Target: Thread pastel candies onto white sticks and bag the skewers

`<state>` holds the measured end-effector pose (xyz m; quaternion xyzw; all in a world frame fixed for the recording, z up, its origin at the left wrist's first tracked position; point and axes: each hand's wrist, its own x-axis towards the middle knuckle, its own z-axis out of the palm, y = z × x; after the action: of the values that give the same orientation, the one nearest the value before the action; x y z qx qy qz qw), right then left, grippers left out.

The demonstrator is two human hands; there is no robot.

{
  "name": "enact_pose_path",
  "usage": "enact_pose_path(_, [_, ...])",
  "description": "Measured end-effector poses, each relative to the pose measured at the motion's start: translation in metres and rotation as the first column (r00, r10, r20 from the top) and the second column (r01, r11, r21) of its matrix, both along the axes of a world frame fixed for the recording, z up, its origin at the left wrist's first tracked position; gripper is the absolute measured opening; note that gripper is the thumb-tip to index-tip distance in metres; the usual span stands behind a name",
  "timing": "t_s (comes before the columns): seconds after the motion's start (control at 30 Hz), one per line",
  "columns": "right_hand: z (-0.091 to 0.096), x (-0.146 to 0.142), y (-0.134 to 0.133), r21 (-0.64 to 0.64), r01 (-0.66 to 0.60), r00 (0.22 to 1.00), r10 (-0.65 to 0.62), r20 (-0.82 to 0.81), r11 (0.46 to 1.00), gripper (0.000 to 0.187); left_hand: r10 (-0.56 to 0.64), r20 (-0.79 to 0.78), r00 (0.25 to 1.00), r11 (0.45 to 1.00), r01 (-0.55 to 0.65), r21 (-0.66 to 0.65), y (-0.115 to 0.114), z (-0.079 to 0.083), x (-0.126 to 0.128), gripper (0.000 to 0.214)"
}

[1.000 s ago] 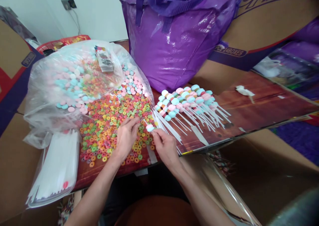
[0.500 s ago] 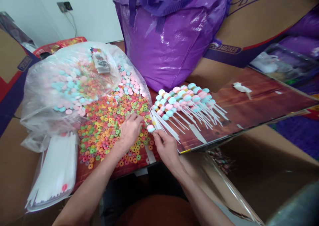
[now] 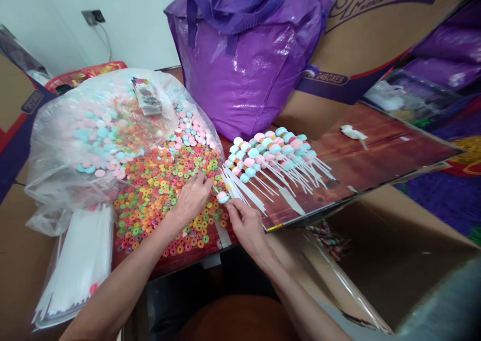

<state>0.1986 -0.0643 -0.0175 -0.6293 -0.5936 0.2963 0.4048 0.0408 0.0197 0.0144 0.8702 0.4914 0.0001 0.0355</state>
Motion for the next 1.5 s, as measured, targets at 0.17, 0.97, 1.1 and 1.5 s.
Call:
enact_pose_path(0.17, [-0.002,0.0,-0.001,0.001,-0.011,1.0,0.011,-0.006,1.0,0.028,-0.023,0.02,1.0,1.0,0.024,-0.02,0.001,0.004,0.0,0.027])
enact_pose_path(0.97, [0.008,-0.017,0.007,0.072,-0.154,0.985,0.159,-0.062,0.985,0.028,0.677,0.721,0.148,0.706,0.143,-0.693,-0.007,-0.01,-0.048,0.035])
enact_pose_path(1.1, [0.011,-0.013,0.011,0.112,-0.226,0.973,0.23,-0.017,0.968,0.032,0.701,0.701,0.132,0.682,0.165,-0.712,-0.01,-0.009,-0.053,0.039])
enact_pose_path(1.5, [0.013,-0.016,0.011,0.175,-0.322,0.944,0.301,0.136,0.93,0.031,0.73,0.674,0.115,0.66,0.14,-0.738,-0.02,-0.01,-0.052,0.042])
